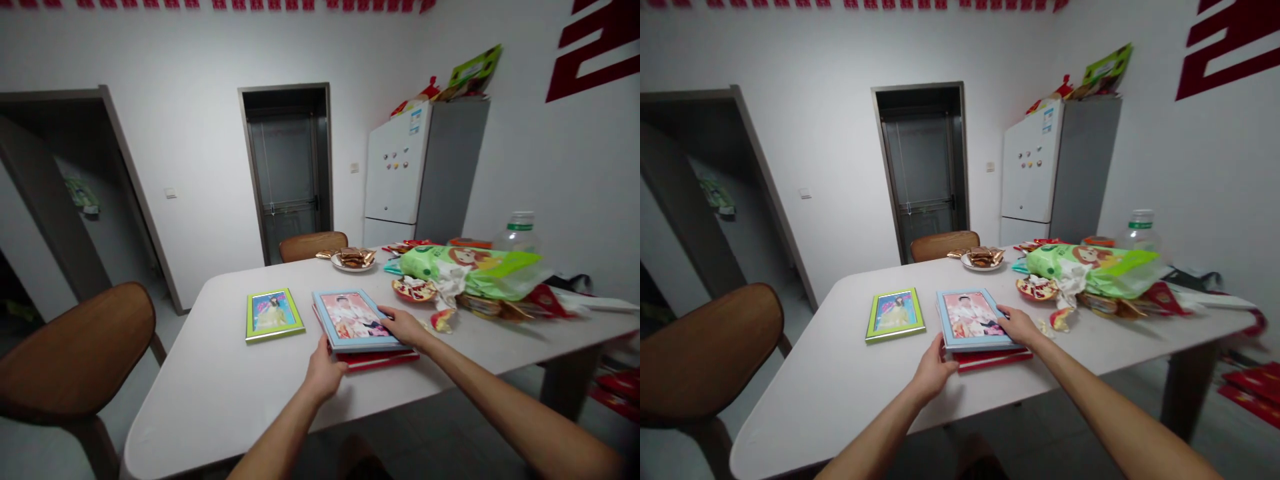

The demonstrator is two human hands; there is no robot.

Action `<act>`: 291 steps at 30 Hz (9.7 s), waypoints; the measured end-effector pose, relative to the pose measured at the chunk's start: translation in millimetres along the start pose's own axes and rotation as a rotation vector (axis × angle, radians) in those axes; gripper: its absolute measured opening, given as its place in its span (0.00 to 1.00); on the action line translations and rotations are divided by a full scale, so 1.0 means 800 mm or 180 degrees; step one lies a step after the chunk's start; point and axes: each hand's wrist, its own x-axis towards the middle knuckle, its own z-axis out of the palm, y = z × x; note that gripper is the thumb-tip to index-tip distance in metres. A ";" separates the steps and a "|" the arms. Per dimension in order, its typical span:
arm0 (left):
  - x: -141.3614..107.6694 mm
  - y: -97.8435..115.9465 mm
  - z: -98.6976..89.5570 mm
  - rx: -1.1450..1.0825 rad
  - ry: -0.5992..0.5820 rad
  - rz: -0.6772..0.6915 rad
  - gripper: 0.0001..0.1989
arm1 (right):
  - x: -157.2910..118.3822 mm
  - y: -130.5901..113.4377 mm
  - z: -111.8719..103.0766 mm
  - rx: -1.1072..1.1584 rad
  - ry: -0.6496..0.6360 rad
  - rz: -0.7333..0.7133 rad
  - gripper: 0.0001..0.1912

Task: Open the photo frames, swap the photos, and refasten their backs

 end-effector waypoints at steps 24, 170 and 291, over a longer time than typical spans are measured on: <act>0.043 -0.014 0.011 0.1694 0.0608 0.0174 0.28 | 0.016 0.004 -0.001 0.0012 -0.0188 0.0242 0.29; -0.192 -0.052 -0.163 0.1884 0.0774 0.0417 0.14 | -0.163 -0.245 0.108 -0.0695 -0.0675 -0.1776 0.21; -0.150 -0.006 -0.115 -0.1222 0.2049 0.0576 0.16 | -0.187 -0.282 0.114 0.3966 -0.1001 0.0691 0.15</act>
